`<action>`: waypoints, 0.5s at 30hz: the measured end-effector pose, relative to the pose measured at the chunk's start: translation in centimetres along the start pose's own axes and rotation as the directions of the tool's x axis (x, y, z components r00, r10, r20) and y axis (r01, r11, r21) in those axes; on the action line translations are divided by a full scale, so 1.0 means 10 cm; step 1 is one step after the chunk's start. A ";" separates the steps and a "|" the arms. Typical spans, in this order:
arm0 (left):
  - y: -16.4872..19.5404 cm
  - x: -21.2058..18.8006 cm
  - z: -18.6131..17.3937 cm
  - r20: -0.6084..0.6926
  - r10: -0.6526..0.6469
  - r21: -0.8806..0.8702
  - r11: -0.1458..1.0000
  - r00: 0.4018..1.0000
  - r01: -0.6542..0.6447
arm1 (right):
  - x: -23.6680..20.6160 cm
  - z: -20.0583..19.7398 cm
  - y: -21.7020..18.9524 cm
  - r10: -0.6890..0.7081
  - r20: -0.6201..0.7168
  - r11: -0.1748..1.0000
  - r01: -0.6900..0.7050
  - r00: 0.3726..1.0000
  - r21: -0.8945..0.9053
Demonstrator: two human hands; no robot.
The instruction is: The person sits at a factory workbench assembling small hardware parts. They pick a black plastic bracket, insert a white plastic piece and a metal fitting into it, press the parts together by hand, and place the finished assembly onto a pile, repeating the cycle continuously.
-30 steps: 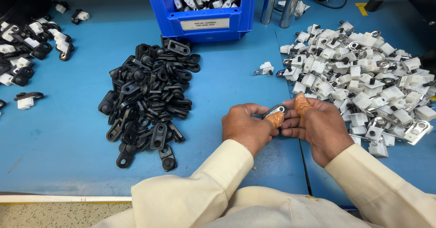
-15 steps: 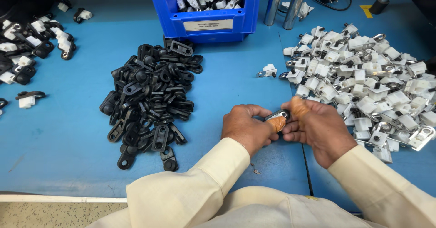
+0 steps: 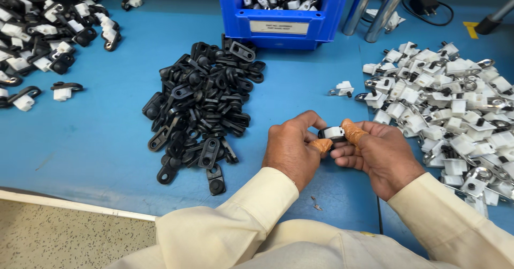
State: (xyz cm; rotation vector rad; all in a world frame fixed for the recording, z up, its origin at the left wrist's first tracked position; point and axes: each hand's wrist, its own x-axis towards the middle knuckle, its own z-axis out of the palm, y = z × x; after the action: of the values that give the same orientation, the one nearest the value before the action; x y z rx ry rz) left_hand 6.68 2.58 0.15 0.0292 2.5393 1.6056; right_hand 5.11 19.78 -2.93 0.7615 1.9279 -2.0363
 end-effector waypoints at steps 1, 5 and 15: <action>0.00 -0.01 -0.03 -0.012 0.007 0.033 0.999 1.000 -0.007 | 0.00 0.03 0.01 -0.010 0.005 1.000 0.010 1.000 -0.018; -0.03 -0.06 -0.14 0.010 -0.032 0.137 0.990 0.999 0.031 | 0.03 0.08 0.09 -0.032 0.040 0.992 0.037 0.999 -0.117; -0.40 -0.25 -0.41 0.108 -0.063 -0.128 0.989 0.992 0.077 | 0.02 0.62 -1.32 -0.464 0.108 0.886 0.461 0.879 0.053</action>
State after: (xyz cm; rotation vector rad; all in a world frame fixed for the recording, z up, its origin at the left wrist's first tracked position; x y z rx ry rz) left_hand 8.82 -3.05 -1.51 0.0090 2.3267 1.6950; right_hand -3.04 15.09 8.25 0.1768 2.1743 -2.3065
